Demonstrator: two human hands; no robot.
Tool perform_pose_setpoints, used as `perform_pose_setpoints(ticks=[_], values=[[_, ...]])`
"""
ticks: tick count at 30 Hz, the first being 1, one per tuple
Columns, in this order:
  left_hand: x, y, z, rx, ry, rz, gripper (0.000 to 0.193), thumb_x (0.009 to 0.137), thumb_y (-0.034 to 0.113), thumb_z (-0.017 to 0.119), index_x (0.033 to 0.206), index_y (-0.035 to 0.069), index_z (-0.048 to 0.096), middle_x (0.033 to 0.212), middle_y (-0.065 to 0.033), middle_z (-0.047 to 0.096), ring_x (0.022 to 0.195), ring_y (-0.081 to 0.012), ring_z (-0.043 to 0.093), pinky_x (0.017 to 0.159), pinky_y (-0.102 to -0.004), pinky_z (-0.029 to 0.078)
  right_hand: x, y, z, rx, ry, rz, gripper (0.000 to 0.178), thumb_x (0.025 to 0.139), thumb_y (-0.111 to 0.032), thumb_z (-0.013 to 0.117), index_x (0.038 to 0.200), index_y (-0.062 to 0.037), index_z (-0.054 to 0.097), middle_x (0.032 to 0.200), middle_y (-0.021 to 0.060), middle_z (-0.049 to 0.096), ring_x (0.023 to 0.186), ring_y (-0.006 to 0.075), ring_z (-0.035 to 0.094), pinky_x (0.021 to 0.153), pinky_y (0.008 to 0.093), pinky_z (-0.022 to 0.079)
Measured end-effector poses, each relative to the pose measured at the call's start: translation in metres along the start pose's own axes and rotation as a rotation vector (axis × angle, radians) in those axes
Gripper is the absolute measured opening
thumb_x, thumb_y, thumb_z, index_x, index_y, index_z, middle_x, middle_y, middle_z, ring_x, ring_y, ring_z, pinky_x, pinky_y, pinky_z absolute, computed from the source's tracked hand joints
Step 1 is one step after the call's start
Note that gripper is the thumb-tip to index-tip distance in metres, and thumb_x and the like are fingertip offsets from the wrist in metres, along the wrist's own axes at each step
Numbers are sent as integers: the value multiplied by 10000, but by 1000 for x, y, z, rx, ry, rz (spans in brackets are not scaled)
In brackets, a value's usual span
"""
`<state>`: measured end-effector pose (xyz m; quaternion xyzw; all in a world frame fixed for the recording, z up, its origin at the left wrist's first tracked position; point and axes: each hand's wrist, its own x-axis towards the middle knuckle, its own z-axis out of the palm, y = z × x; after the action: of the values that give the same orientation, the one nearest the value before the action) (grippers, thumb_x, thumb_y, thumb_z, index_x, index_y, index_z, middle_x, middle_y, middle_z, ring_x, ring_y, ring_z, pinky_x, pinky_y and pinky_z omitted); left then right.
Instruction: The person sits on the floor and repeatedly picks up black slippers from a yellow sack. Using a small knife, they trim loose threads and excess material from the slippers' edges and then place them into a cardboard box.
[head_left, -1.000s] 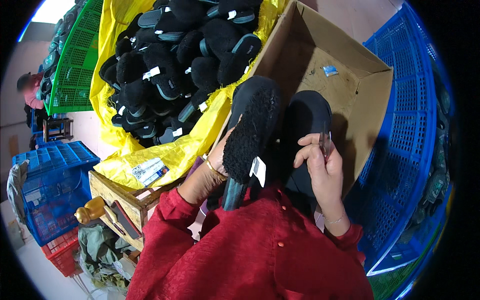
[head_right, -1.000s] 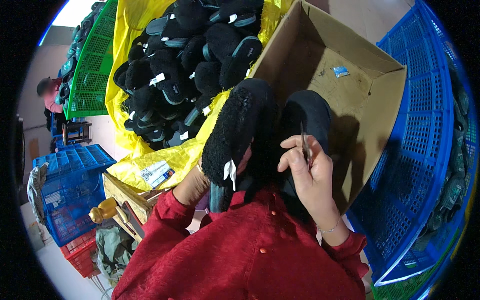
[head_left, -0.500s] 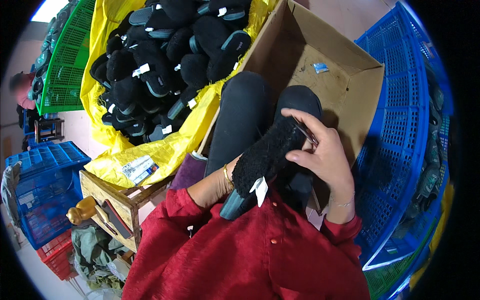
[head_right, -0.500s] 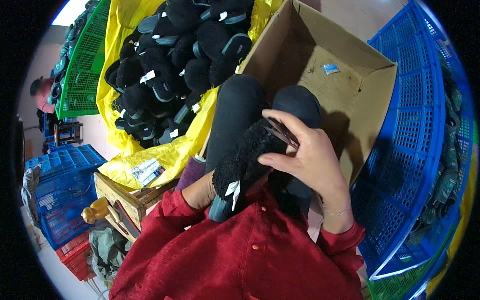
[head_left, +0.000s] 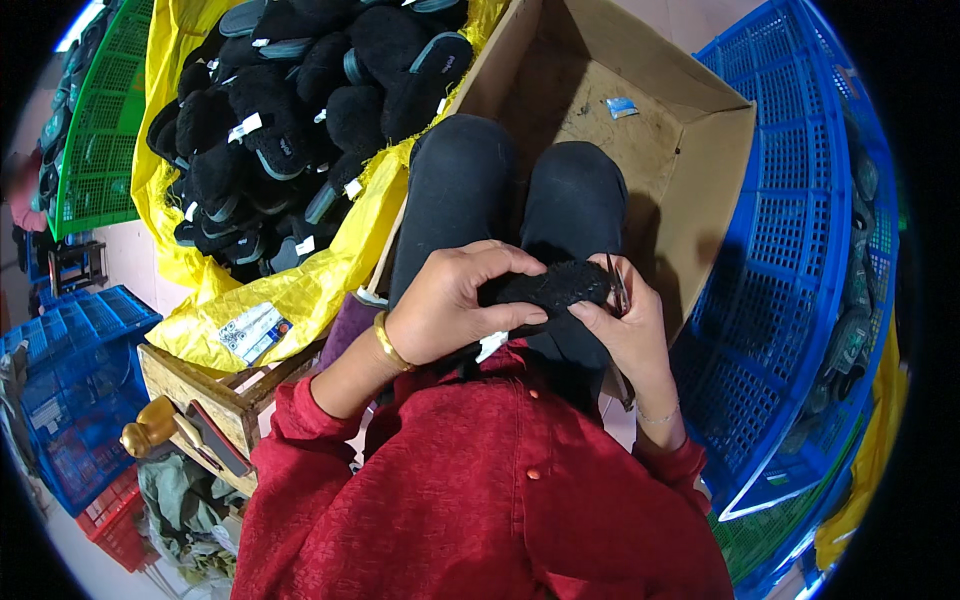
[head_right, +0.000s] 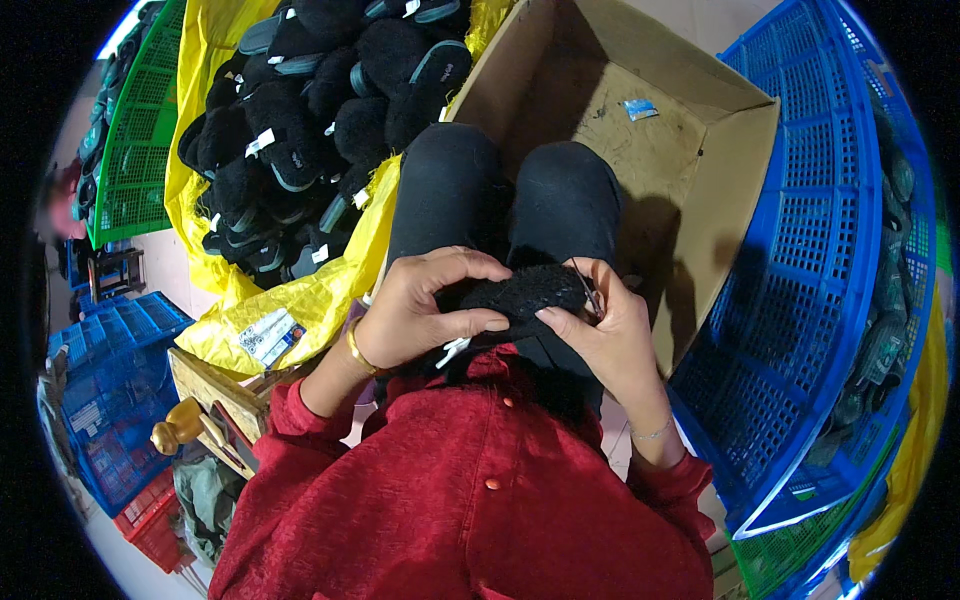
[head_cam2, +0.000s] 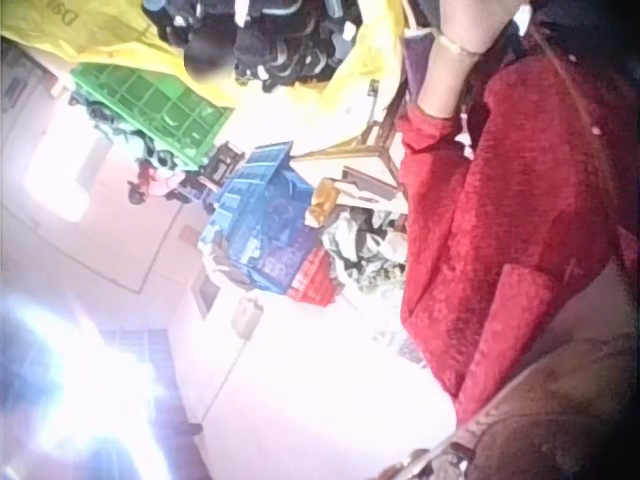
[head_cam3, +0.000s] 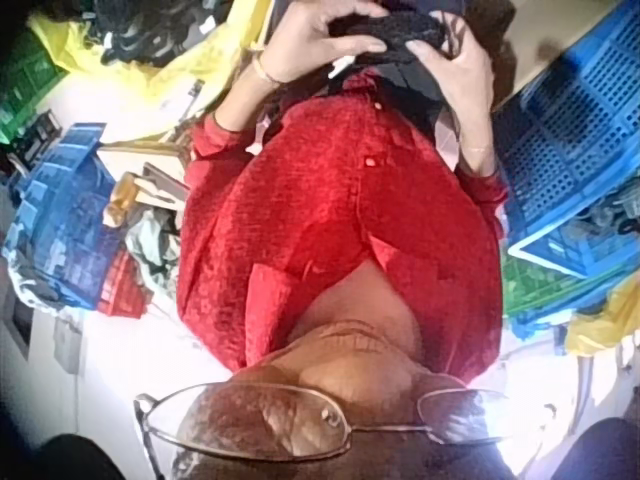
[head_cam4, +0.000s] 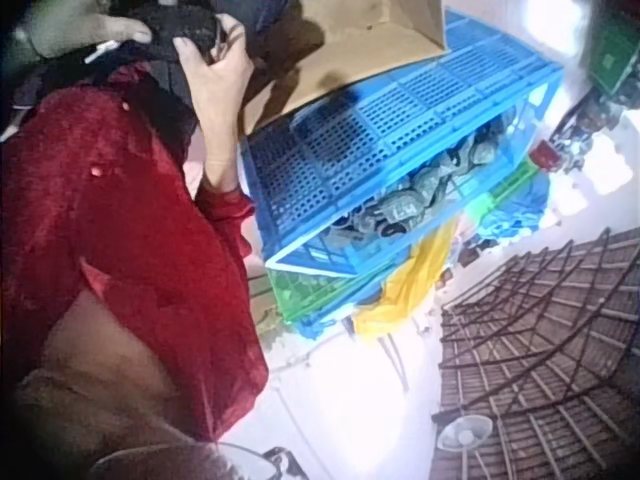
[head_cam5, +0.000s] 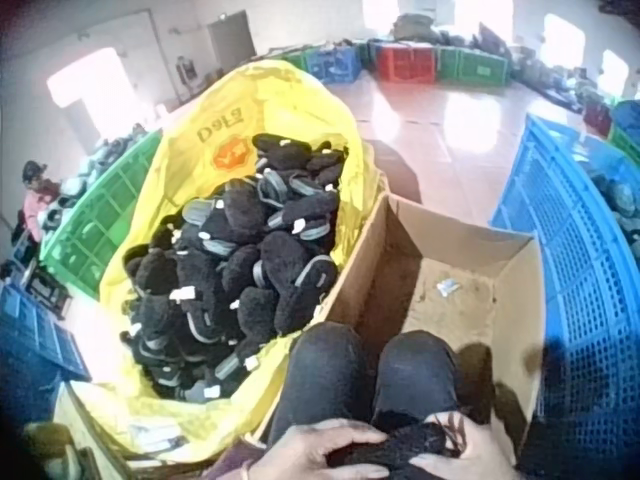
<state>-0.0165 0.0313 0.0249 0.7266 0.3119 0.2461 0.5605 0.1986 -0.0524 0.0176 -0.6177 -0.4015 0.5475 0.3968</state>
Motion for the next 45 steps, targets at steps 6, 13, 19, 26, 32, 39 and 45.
perform_pose_setpoints(ticks=[6,13,19,26,32,39,45], values=[[2,-4,12,26,121,50,111,806,58,736,892,0,697,917,-107,693,866,-213,651,796,-308,501,-5,2,2,-86,15,25,409,800,-99,763,1140,19,567,988,50,646,878,55,582,784,208,485],[13,-12,8,-117,392,-81,161,904,115,643,1038,27,660,977,-48,677,931,-150,604,832,-272,474,-5,-3,-4,-99,-1,93,446,816,-119,750,1195,22,561,1014,67,658,855,70,591,773,232,493],[16,1,15,77,-88,-103,342,801,176,771,1074,10,650,976,-111,673,924,-210,638,827,-305,485,-5,7,-3,-45,13,24,409,816,-119,751,1160,15,574,961,46,652,827,66,580,754,228,486],[12,-25,16,-274,-90,-224,201,864,120,695,1017,-4,657,872,-106,656,805,-169,619,742,-283,484,-2,15,4,-32,54,186,327,825,-141,744,1084,4,607,902,7,639,805,63,563,753,224,473],[4,-24,8,-554,-184,-363,286,893,53,644,1170,-14,627,992,-35,661,886,-88,585,817,-239,483,-5,23,3,-17,42,133,338,835,-135,732,1111,8,600,914,23,635,818,65,557,755,227,470],[-1,-21,8,-468,-162,-368,376,825,1,672,1196,-5,618,1049,-35,659,936,-79,589,856,-236,486,-4,9,4,-22,-1,178,350,861,-133,700,1152,15,575,961,42,643,865,79,578,794,239,481],[-3,-18,14,-293,-71,-302,329,780,34,700,1103,10,644,951,-68,655,844,-117,615,775,-253,507,-10,10,16,83,60,42,407,838,-58,712,1198,17,535,1015,71,654,951,98,611,836,244,498]])
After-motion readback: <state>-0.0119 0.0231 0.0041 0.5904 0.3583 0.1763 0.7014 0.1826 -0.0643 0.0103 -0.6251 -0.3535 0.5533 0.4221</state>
